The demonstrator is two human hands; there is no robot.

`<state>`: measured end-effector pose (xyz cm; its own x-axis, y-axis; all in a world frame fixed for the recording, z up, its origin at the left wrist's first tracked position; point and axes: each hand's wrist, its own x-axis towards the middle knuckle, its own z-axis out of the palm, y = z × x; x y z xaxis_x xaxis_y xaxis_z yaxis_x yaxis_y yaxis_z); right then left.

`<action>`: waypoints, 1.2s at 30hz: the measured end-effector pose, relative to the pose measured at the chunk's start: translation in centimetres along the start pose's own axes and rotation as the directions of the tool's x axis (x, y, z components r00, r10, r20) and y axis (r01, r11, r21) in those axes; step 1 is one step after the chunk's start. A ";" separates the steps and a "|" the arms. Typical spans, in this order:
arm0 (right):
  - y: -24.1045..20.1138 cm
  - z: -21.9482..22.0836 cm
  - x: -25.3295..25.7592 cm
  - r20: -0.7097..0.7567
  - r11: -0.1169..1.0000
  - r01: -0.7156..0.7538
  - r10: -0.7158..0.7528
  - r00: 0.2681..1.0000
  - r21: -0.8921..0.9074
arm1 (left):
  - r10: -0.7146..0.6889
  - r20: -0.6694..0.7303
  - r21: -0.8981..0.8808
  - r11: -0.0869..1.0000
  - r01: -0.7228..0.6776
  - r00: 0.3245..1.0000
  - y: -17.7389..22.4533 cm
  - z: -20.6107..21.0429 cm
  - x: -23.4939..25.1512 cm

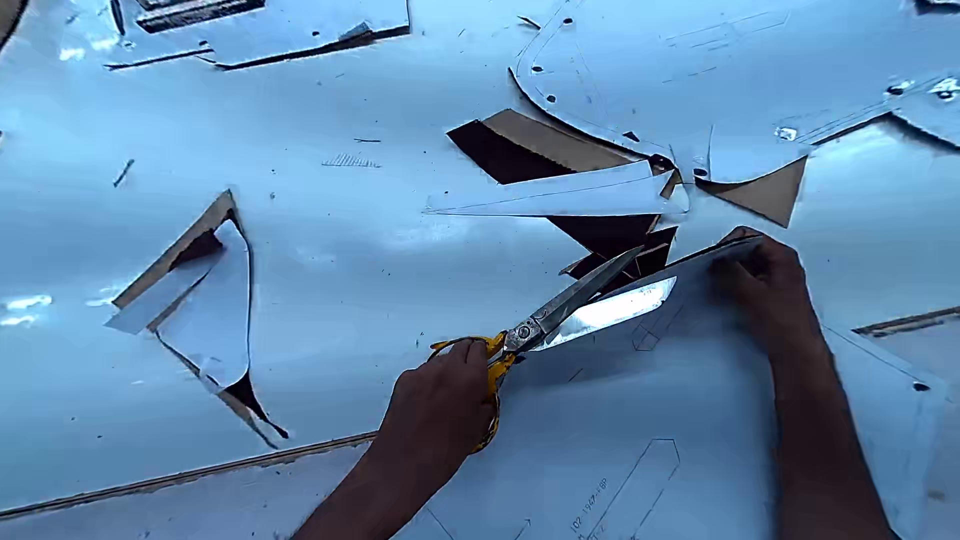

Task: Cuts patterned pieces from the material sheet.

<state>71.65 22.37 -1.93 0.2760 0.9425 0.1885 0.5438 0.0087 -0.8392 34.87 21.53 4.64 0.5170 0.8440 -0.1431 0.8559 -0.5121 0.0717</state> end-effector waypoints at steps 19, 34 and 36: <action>0.2 0.0 0.2 0.003 0.996 0.002 -0.003 1.000 0.087 | -0.025 0.017 -0.088 0.996 0.026 1.000 0.3 -0.2 -0.1; 0.0 -0.3 -0.6 0.017 0.996 0.036 -0.037 0.999 0.080 | -0.019 0.004 -0.115 0.993 0.020 1.000 0.5 -0.8 -0.6; -0.1 -0.4 -0.6 0.018 0.997 0.030 -0.031 0.999 0.073 | -0.008 -0.012 -0.113 0.994 0.007 1.000 0.4 -0.9 -0.7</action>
<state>71.75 21.72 -1.79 0.2449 0.9475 0.2056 0.4927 0.0611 -0.8681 34.89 20.91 5.66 0.5098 0.8501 -0.1317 0.8555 -0.4849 0.1818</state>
